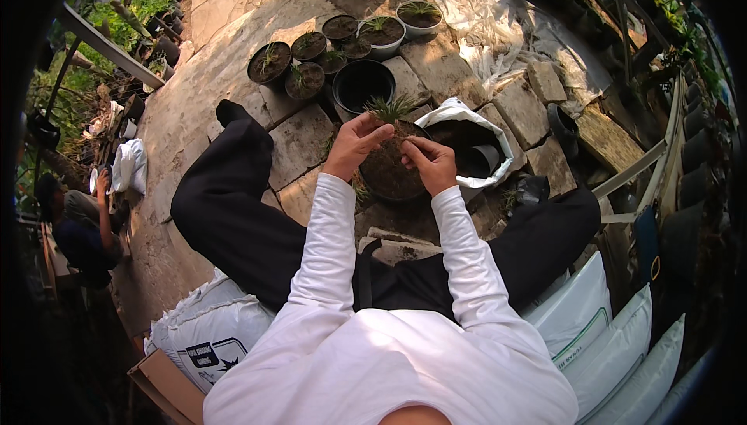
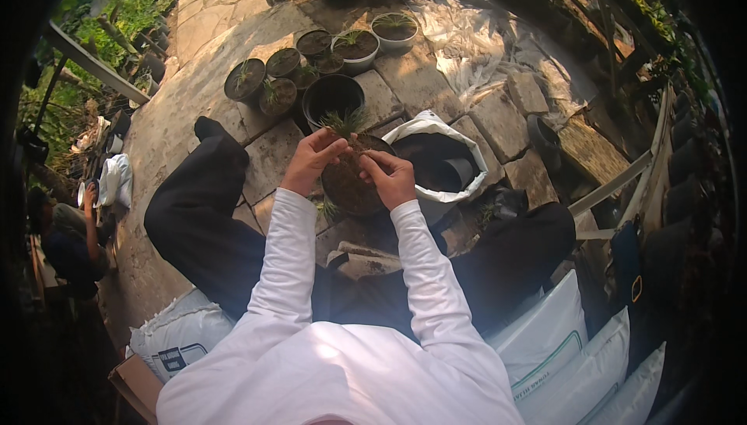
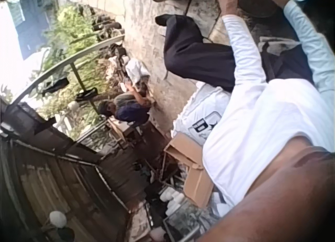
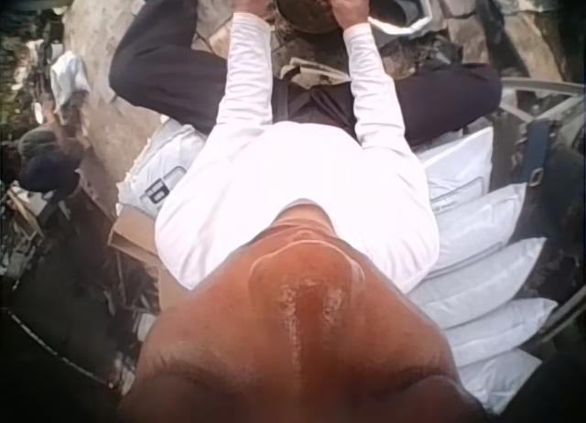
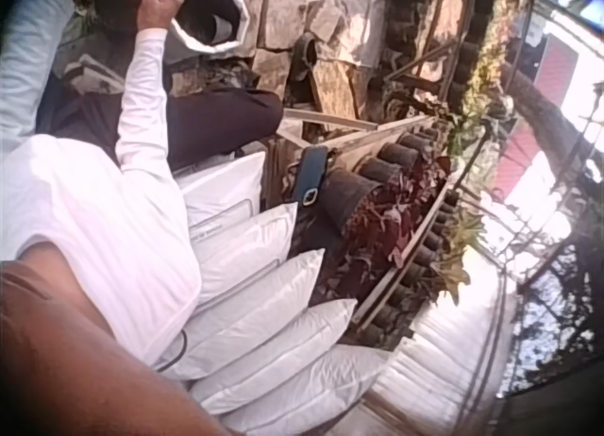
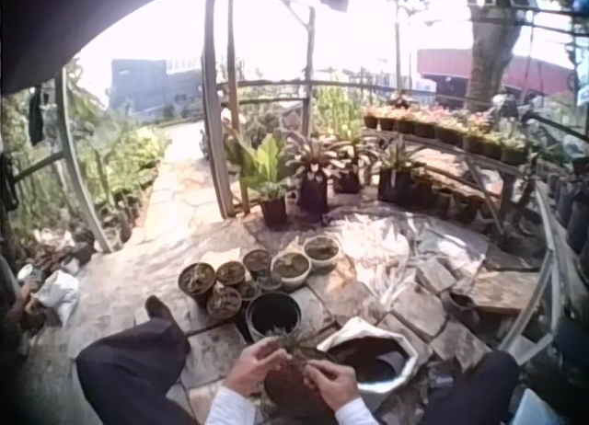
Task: The person scoops soil from a large white bag into a black pot using a small black scoop. They then place a small plant into the pot and add more soil around it. The person repeats this process with another pot.
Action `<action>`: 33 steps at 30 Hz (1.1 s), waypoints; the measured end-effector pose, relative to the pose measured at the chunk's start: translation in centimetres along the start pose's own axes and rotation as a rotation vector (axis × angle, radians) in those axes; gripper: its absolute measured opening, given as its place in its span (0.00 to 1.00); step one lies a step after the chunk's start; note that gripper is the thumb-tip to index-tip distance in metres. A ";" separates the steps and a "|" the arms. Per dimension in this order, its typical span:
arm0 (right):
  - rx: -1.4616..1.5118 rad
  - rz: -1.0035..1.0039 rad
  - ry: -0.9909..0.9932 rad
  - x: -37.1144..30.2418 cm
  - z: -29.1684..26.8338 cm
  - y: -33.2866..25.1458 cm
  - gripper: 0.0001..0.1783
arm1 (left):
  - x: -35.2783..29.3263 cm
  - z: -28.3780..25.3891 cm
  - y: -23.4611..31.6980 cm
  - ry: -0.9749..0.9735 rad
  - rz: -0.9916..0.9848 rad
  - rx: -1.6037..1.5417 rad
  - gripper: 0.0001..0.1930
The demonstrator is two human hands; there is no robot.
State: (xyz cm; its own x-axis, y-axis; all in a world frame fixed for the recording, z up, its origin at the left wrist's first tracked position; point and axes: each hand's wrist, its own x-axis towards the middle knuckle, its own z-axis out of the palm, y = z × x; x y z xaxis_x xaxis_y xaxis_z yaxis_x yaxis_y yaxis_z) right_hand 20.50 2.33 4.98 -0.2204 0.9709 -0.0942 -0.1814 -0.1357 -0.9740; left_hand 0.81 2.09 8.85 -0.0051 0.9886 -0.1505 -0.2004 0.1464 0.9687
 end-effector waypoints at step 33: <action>-1.029 -0.136 0.131 -0.1 0.6 1.2 0.06 | 0.6 0.3 -2.5 0.163 0.241 0.773 0.20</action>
State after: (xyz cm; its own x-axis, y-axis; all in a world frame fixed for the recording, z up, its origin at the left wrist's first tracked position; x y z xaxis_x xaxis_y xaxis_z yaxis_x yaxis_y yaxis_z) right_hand 19.73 1.91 3.92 -0.1425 0.9875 0.0676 0.7200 0.1502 -0.6776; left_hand 1.57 2.34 6.40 -0.1155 0.9872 0.1097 0.5543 -0.0276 0.8319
